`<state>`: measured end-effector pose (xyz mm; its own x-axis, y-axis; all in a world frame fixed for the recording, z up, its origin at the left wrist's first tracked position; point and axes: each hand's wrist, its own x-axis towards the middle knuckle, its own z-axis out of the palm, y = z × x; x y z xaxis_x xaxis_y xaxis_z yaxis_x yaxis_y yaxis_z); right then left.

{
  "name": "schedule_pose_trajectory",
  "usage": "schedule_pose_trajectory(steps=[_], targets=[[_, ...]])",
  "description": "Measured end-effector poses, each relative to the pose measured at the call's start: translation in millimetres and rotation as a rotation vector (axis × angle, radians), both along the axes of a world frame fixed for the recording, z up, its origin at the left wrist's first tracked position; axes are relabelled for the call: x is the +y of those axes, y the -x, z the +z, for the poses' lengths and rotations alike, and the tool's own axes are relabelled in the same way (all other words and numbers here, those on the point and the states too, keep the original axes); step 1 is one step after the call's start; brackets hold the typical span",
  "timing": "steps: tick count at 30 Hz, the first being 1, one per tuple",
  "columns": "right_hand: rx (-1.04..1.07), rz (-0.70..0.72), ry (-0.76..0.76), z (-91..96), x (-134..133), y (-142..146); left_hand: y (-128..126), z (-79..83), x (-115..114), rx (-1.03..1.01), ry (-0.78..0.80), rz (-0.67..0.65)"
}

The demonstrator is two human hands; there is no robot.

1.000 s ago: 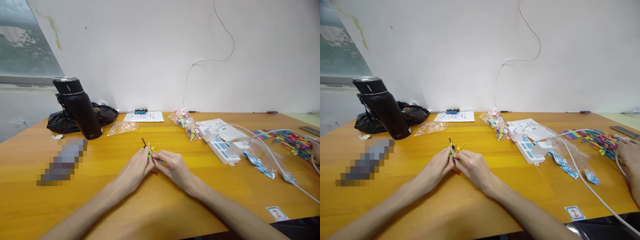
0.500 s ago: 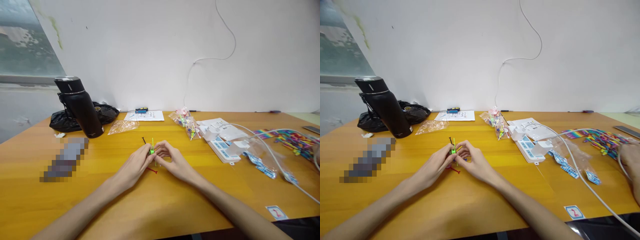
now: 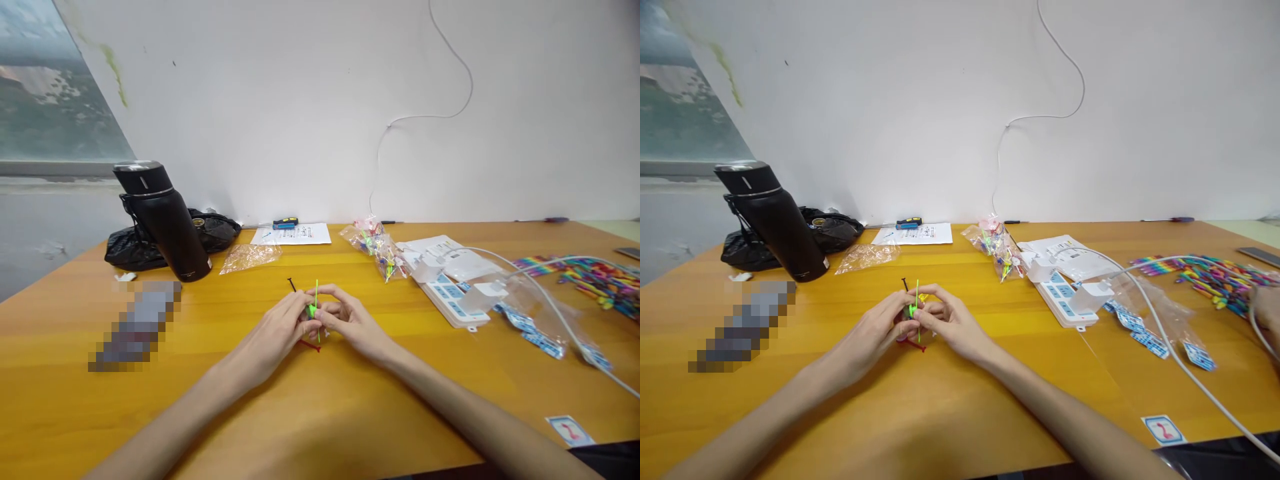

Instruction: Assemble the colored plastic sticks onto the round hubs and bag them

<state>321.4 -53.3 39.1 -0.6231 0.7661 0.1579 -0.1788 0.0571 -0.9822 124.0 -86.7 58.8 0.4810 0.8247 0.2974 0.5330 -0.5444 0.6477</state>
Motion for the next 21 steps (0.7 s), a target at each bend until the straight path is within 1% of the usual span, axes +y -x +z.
schedule_pose_trajectory(steps=[4,8,12,16,18,21], targets=[[0.109,0.045,0.063,-2.6,-3.3,2.1,1.9,2.2,-1.6,-0.049,-0.016,0.0],[0.091,0.03,0.116,-3.4,-5.4,1.5,4.4,1.5,-0.2,-0.067,0.036,-0.008],[0.05,0.083,0.064,-3.3,-0.2,-2.4,3.6,-0.5,-0.7,-0.058,0.143,-0.038],[0.057,0.141,0.039,-2.3,3.8,-5.1,-1.2,-0.9,-5.1,-0.159,0.236,-0.099],[0.045,0.145,0.05,-1.5,3.3,-5.6,-4.0,-1.5,-8.1,-0.192,0.248,-0.106],[0.029,0.136,0.075,-1.3,1.3,-5.0,-7.2,-4.2,-11.7,-0.183,0.243,-0.09]])
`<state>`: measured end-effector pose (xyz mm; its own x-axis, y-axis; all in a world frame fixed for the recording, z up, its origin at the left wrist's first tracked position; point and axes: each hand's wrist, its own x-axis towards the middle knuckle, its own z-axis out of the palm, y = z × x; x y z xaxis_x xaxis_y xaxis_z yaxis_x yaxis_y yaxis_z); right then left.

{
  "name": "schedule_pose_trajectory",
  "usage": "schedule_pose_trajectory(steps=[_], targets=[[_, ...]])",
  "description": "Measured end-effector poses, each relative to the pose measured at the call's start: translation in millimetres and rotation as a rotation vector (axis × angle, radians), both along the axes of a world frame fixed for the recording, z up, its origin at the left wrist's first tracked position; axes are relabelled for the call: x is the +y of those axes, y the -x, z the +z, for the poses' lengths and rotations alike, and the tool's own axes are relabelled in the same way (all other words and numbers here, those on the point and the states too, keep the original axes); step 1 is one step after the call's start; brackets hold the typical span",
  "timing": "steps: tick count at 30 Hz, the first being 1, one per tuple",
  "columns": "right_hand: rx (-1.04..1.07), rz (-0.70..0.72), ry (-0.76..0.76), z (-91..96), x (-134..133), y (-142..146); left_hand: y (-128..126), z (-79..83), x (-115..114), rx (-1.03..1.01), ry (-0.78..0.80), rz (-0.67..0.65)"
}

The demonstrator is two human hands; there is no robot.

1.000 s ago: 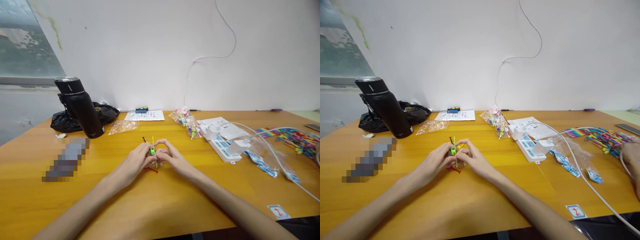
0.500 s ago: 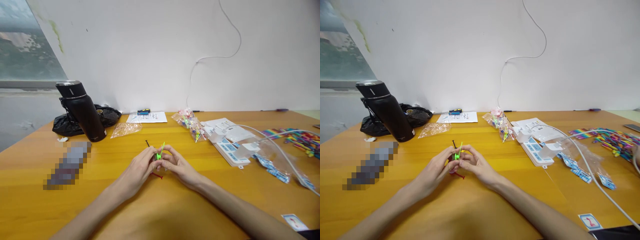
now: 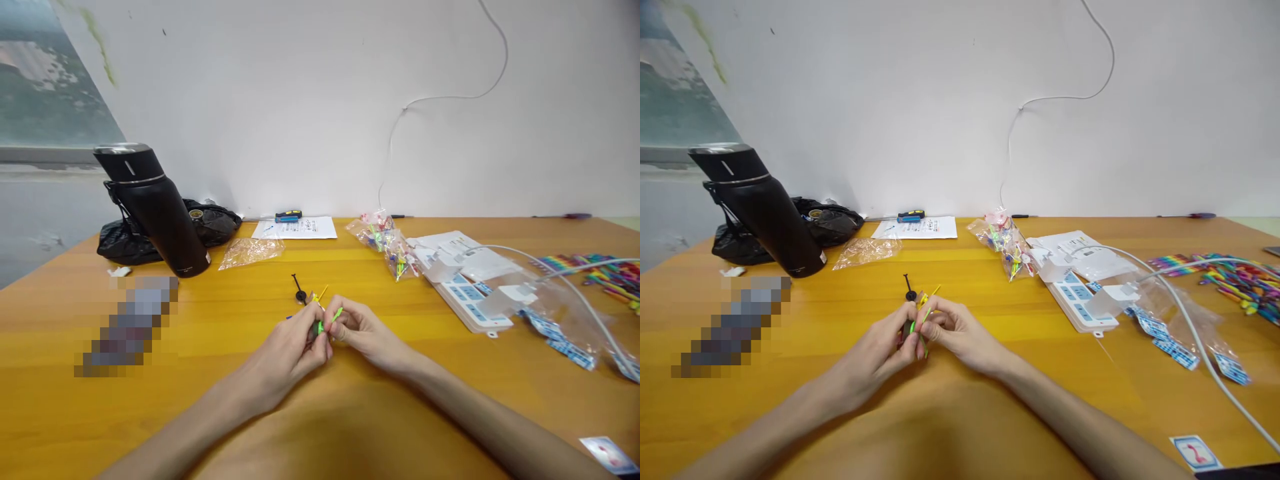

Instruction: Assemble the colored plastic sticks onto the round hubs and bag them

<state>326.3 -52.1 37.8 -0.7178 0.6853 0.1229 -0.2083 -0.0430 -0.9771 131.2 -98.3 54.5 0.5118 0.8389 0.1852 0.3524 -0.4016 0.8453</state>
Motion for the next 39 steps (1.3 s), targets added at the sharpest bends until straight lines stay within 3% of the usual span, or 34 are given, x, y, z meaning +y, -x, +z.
schedule_pose_trajectory(steps=[9,15,23,26,30,33,39], targets=[[-0.018,0.003,-0.058,-1.3,-4.0,3.5,5.4,-4.8,5.7,-0.176,0.049,0.046],[-0.084,-0.229,-0.149,8.9,14.3,-12.4,10.1,-5.5,11.2,-0.206,0.078,0.16],[-0.101,-0.59,-0.071,1.5,45.4,-33.6,11.4,-11.9,20.6,-0.248,0.152,0.206],[-0.206,-0.644,-0.178,-4.3,54.7,-40.9,11.7,-11.9,21.3,-0.206,0.101,0.222],[-0.475,-0.72,-0.46,-14.4,65.8,-49.3,13.5,-15.2,24.0,-0.083,-0.076,0.225],[-0.704,-0.784,-0.632,-20.9,73.2,-54.0,13.6,-19.2,25.3,-0.039,-0.111,0.194],[-0.867,-0.783,-0.722,-27.2,78.5,-61.0,10.4,-21.6,23.2,-0.025,-0.129,0.163]])
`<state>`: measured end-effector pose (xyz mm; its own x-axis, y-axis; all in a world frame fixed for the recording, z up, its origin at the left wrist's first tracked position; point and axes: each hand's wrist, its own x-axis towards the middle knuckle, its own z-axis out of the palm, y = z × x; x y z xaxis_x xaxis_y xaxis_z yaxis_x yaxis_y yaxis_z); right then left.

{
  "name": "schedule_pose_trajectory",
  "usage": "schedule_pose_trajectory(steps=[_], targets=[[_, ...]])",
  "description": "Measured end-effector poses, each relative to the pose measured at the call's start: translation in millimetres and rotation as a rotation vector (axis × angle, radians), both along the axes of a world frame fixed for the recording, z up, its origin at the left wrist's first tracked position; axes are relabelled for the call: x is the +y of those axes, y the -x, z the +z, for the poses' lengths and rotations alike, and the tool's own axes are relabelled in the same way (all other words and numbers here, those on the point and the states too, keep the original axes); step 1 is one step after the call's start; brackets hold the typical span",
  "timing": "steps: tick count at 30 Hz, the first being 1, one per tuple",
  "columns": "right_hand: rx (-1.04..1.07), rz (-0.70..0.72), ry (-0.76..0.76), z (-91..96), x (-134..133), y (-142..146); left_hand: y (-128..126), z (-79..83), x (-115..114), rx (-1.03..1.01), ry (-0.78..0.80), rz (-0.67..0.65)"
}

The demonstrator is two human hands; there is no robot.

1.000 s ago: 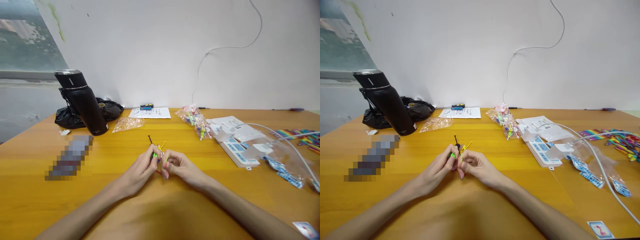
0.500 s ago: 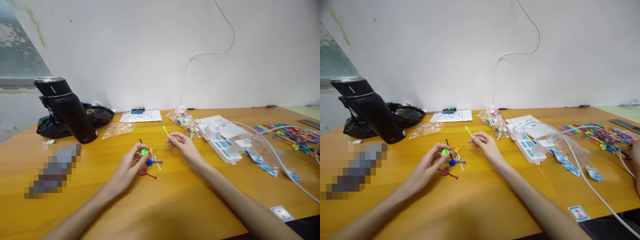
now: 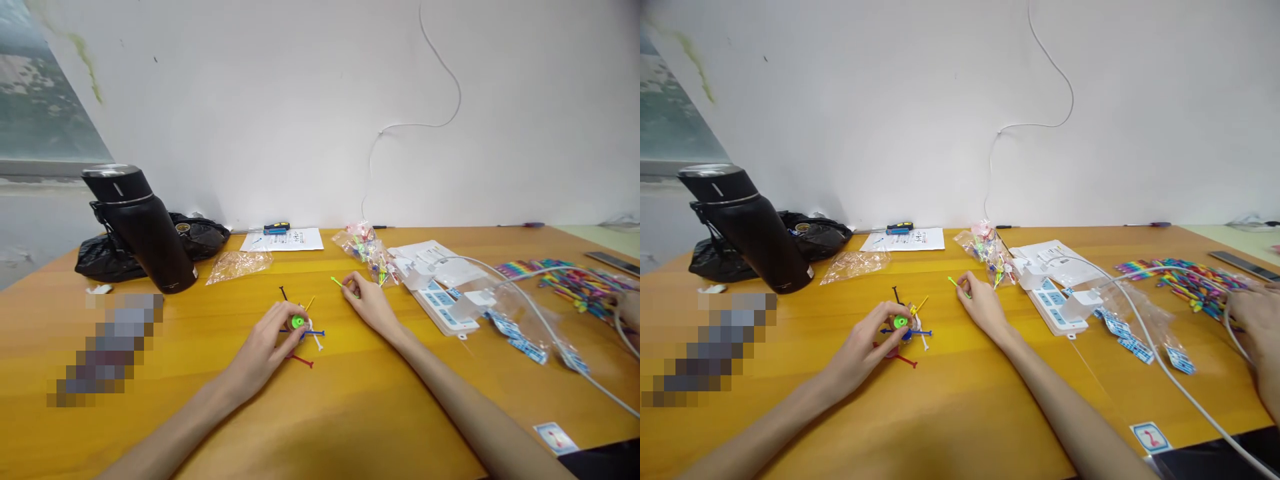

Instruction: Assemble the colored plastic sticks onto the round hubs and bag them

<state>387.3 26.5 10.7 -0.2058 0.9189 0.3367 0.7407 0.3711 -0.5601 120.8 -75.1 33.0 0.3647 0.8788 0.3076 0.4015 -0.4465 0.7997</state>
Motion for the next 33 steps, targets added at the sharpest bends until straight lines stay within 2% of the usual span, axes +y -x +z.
schedule_pose_trajectory(steps=[6,22,28,33], targets=[[-0.05,0.005,-0.021,-0.7,-1.4,0.0,1.3,-1.0,3.1,0.007,-0.057,0.028],[-0.092,0.022,-0.024,1.3,-2.1,-2.0,5.0,-1.9,10.0,-0.055,-0.067,0.07],[-0.076,-0.045,-0.017,0.9,-2.7,-0.8,6.6,-4.1,13.4,-0.058,-0.129,0.11],[-0.11,-0.043,-0.049,-0.3,-1.6,-1.1,4.3,-5.9,13.4,-0.183,0.004,0.087]])
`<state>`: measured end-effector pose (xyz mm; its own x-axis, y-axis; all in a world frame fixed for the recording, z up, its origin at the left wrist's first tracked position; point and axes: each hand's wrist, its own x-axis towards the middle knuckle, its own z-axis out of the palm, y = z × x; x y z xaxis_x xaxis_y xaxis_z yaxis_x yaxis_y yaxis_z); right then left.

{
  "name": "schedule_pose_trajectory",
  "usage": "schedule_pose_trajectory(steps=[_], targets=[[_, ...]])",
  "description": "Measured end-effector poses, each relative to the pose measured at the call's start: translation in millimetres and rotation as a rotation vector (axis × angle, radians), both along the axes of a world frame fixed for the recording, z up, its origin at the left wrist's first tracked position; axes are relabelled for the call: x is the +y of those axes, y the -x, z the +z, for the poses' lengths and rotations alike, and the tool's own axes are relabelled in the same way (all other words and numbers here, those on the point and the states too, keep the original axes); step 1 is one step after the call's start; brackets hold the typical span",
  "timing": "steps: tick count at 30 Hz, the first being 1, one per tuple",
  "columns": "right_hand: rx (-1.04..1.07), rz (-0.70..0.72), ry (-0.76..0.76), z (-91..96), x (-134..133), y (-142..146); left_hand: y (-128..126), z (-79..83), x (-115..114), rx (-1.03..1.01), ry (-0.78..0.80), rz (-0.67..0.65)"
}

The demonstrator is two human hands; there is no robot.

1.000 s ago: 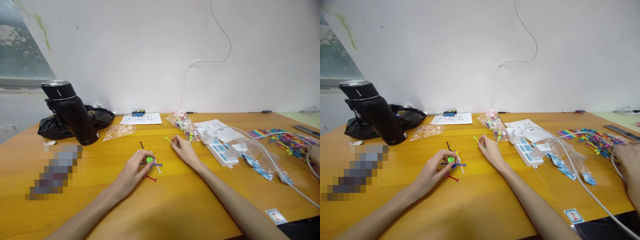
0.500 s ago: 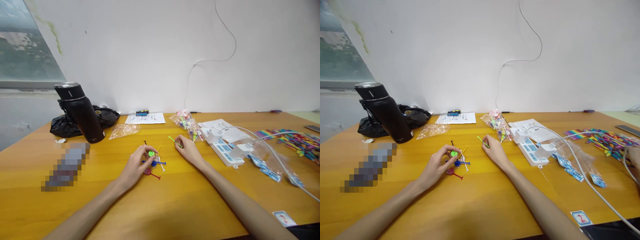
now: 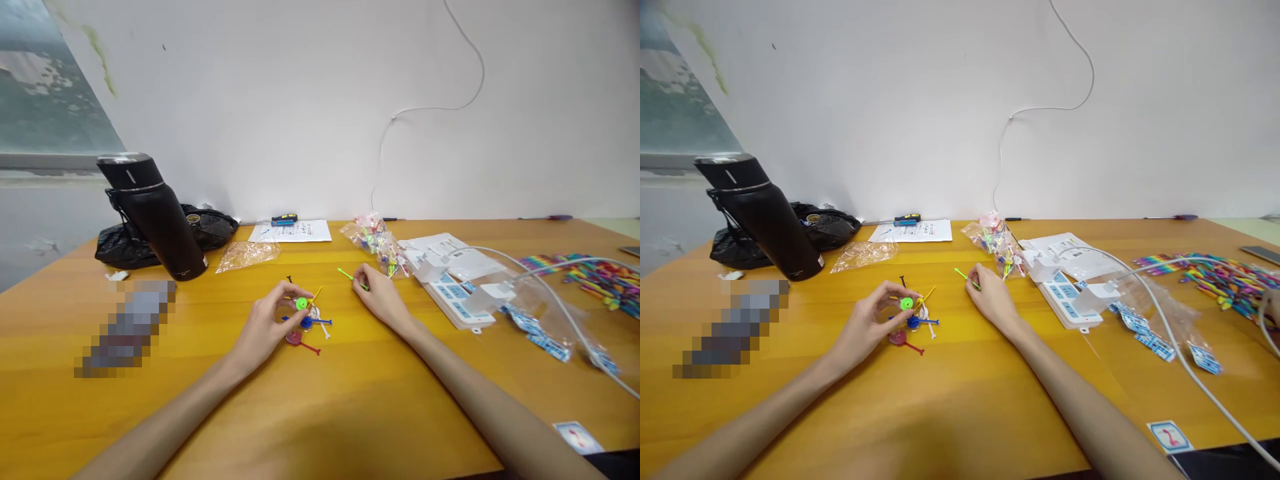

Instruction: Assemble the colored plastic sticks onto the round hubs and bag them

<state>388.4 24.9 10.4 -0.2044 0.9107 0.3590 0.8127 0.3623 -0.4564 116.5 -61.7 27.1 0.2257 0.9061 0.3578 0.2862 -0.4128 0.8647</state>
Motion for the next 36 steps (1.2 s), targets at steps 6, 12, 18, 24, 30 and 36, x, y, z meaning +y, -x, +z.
schedule_pose_trajectory(steps=[6,12,18,24,30,36], targets=[[-0.002,0.006,-0.09,-4.4,3.7,-2.3,2.0,-0.4,2.4,-0.148,0.087,-0.036],[0.001,0.046,-0.128,-6.8,6.7,-3.2,11.9,-1.9,14.0,-0.166,0.045,0.065],[0.019,0.086,-0.099,-6.7,4.7,-2.1,18.9,6.9,29.9,-0.027,0.038,0.128],[0.077,0.112,-0.077,-8.6,5.7,-3.4,14.6,11.5,74.6,0.204,-0.014,0.022],[0.105,0.184,-0.051,-10.5,14.2,11.7,0.5,17.3,107.4,0.293,-0.137,0.003],[0.079,0.265,-0.05,-5.1,55.8,54.0,0.9,20.0,105.0,0.362,-0.175,-0.016]])
